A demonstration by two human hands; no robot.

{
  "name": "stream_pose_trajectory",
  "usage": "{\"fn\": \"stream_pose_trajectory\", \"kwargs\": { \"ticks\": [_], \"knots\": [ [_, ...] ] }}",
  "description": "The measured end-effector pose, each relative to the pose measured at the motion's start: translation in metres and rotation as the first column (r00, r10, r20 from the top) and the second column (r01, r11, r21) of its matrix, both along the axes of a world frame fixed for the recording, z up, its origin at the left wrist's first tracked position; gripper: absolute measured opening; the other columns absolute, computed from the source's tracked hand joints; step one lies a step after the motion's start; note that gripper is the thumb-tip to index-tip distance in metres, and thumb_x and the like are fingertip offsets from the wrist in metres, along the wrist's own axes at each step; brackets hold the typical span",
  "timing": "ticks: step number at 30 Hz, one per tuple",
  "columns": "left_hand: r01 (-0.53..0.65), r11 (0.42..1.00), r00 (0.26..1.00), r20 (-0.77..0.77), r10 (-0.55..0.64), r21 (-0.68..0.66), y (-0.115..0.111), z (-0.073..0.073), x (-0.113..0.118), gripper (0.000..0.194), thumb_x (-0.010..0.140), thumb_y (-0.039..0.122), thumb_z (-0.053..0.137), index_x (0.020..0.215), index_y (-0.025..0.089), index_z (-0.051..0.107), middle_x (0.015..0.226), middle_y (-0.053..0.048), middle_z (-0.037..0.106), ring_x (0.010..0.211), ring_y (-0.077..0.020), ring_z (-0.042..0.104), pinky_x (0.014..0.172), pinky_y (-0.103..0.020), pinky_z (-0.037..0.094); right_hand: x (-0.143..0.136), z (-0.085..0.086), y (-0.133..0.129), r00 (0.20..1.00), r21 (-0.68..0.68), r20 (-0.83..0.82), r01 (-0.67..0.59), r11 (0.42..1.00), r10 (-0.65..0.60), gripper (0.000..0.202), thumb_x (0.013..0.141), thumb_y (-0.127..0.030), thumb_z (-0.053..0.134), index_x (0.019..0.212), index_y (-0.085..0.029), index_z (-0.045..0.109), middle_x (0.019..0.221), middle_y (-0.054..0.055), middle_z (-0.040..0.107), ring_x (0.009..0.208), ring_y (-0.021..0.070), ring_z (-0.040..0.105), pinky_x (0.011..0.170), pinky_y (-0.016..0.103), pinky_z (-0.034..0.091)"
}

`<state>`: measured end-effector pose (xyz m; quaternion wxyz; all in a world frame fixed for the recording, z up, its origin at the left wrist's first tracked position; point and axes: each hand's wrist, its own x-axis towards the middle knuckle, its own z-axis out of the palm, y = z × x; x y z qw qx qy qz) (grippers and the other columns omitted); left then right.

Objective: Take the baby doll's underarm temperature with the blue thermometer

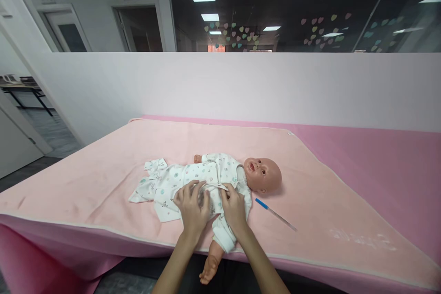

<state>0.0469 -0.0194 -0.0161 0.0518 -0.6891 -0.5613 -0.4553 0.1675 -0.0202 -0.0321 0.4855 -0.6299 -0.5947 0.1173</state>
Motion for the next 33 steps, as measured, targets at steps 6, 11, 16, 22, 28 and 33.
{"fn": "stream_pose_trajectory", "kwargs": {
  "ticks": [6,11,16,22,28,33],
  "knots": [
    [-0.044,0.996,0.998,0.042,0.047,-0.072,0.000,-0.002,-0.014,0.015,0.080,0.024,0.050,0.083,0.025,0.065,0.102,-0.004,0.058,0.099,-0.0240,0.047,0.087,-0.042,0.027,0.000,0.002,-0.005,0.999,0.058,0.029,-0.025,0.998,0.024,0.035,0.087,-0.027,0.032,0.113,-0.011,0.051,0.047,-0.004,0.052,0.043,0.0137,0.048,0.046,0.022,0.032],
    [-0.014,0.996,0.997,0.068,0.020,-0.092,0.000,-0.002,-0.012,0.016,0.081,0.024,0.048,0.083,0.023,0.064,0.100,-0.004,0.059,0.099,-0.0231,0.047,0.087,-0.041,0.027,-0.012,0.016,-0.004,0.918,0.072,0.329,-0.259,0.963,0.222,0.037,0.085,-0.022,0.037,0.119,-0.014,0.048,0.057,0.000,0.061,0.048,0.0134,0.055,0.050,0.021,0.035],
    [-0.005,0.993,0.995,0.101,0.017,-0.118,0.001,-0.002,-0.014,0.018,0.083,0.025,0.046,0.083,0.023,0.063,0.098,-0.004,0.058,0.098,-0.0228,0.046,0.086,-0.040,0.027,-0.026,0.018,0.005,0.910,-0.016,0.338,-0.251,0.968,0.241,0.024,0.088,-0.025,0.039,0.100,-0.021,0.059,0.063,0.000,0.065,0.052,0.0121,0.059,0.051,0.019,0.034],
    [-0.037,0.988,0.989,0.133,0.057,-0.152,0.004,-0.005,-0.015,0.019,0.085,0.029,0.046,0.086,0.025,0.064,0.094,-0.003,0.057,0.095,-0.0219,0.046,0.083,-0.039,0.027,-0.021,0.003,0.010,0.916,0.018,0.310,-0.273,0.962,0.254,0.026,0.089,-0.030,0.041,0.102,-0.022,0.062,0.060,-0.001,0.064,0.051,0.0108,0.057,0.052,0.019,0.034],
    [-0.028,0.983,0.984,0.170,0.060,-0.183,0.005,-0.007,-0.017,0.020,0.085,0.031,0.046,0.088,0.025,0.065,0.096,-0.004,0.056,0.098,-0.0222,0.046,0.086,-0.040,0.028,-0.021,0.000,0.011,0.911,-0.005,0.335,-0.254,0.967,0.241,0.026,0.089,-0.033,0.042,0.099,-0.021,0.063,0.060,-0.001,0.065,0.050,0.0107,0.058,0.051,0.019,0.032],
    [0.011,0.984,0.979,0.200,0.026,-0.178,0.006,-0.007,-0.019,0.022,0.084,0.034,0.046,0.087,0.026,0.067,0.097,-0.005,0.054,0.100,-0.0231,0.046,0.088,-0.042,0.028,-0.022,0.001,0.010,0.907,-0.041,0.369,-0.203,0.978,0.204,0.029,0.091,-0.037,0.039,0.092,-0.019,0.062,0.063,0.002,0.067,0.057,0.0127,0.062,0.053,0.019,0.033]
  ]
}}
